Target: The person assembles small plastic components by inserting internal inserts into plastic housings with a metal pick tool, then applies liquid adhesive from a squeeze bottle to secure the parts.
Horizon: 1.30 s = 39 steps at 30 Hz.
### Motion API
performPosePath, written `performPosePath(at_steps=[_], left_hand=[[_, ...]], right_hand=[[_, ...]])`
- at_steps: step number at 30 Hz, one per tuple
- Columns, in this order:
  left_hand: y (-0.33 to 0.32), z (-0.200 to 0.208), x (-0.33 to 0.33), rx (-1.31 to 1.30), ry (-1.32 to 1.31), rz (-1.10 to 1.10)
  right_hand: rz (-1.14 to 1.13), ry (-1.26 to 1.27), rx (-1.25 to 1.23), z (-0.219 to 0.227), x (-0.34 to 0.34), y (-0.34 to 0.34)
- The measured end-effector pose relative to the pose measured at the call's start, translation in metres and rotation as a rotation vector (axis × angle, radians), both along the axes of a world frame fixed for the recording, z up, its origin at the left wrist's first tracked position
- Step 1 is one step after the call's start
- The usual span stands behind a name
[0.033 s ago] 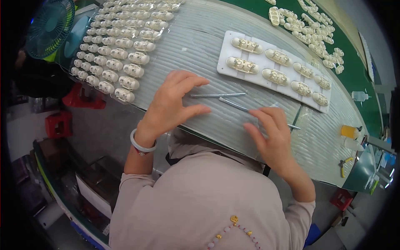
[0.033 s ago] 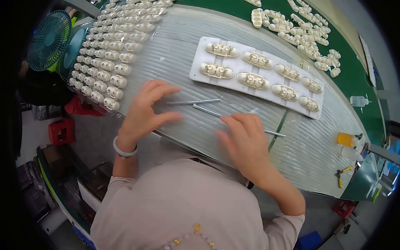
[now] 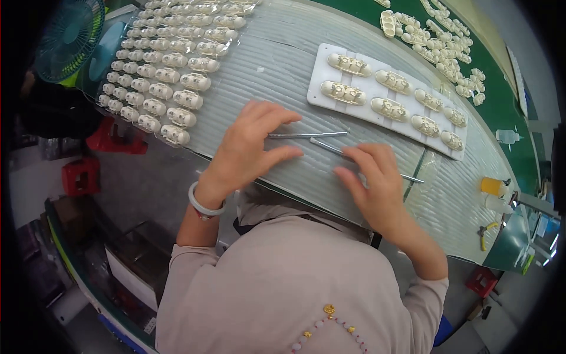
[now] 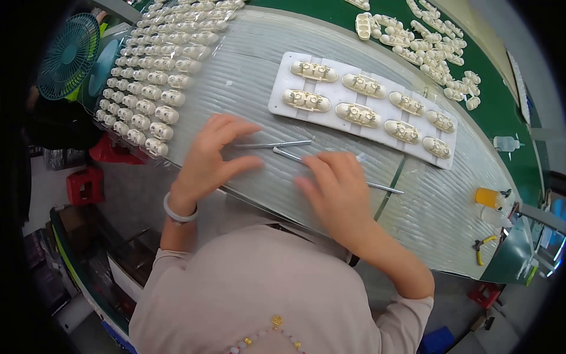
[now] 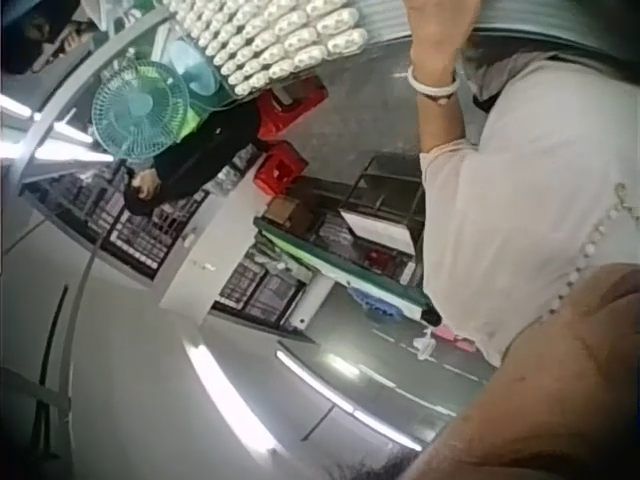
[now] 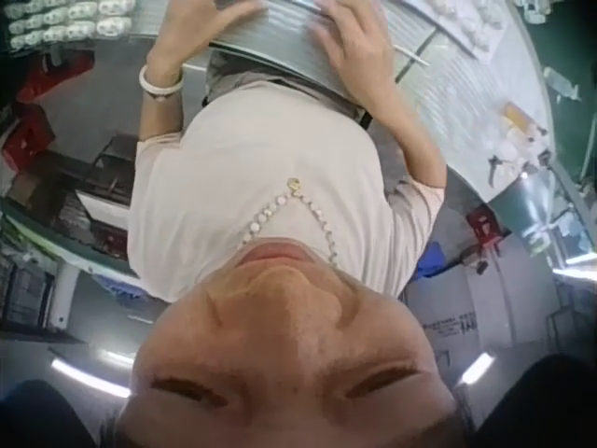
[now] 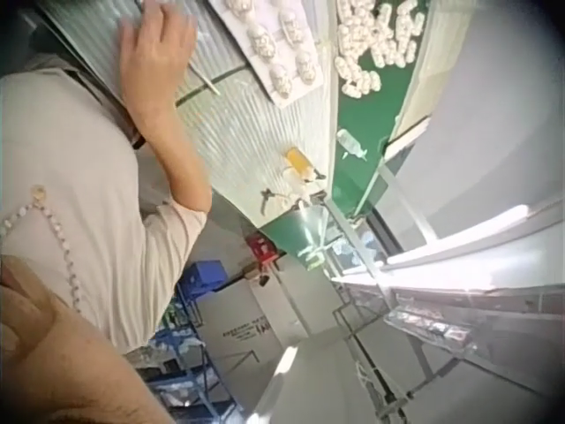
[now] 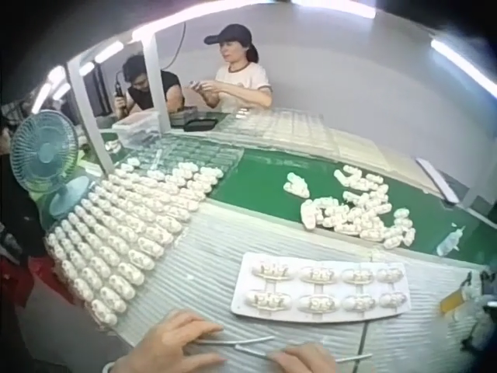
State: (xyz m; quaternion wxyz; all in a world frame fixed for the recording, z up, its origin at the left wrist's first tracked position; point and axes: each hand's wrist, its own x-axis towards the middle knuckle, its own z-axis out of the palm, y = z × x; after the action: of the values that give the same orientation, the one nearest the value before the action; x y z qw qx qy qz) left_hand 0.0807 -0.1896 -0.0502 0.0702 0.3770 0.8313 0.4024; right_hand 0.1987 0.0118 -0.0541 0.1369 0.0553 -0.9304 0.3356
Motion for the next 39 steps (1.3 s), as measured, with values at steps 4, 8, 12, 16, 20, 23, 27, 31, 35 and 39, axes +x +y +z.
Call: performPosePath(at_steps=[4,8,12,16,20,23,27,31,35,39], left_hand=[[0.013,-0.019,0.004,0.071,0.068,0.004],[0.022,-0.021,0.004,0.123,0.078,-0.083],[0.045,-0.018,0.007,0.138,0.081,-0.229],[0.068,-0.012,0.016,0.131,0.035,-0.338],[0.049,0.014,0.001,0.019,-0.262,-0.285],[0.016,0.019,0.001,-0.09,-0.516,-0.35],[-0.012,0.003,0.023,0.262,-0.869,-0.221],[-0.026,-0.032,0.045,0.601,-0.839,0.121],[-0.033,-0.026,0.032,0.861,-0.839,0.188],[-0.04,-0.025,0.012,0.918,-0.799,0.313]], right_hand=[[0.03,-0.033,0.133,-0.014,-0.022,-0.01],[0.078,-0.023,0.012,-0.011,-0.003,-0.007],[0.151,0.234,0.011,0.0,0.011,-0.001],[0.355,0.32,0.119,0.001,0.017,0.002],[0.398,0.43,0.251,-0.012,0.017,-0.006],[0.38,0.461,0.255,-0.007,0.01,-0.018],[0.327,0.448,0.221,-0.005,-0.003,-0.036],[0.277,0.331,0.299,0.014,-0.016,-0.049],[0.273,-0.067,0.168,0.037,-0.013,-0.04],[0.301,-0.124,0.056,0.028,-0.012,-0.01]])
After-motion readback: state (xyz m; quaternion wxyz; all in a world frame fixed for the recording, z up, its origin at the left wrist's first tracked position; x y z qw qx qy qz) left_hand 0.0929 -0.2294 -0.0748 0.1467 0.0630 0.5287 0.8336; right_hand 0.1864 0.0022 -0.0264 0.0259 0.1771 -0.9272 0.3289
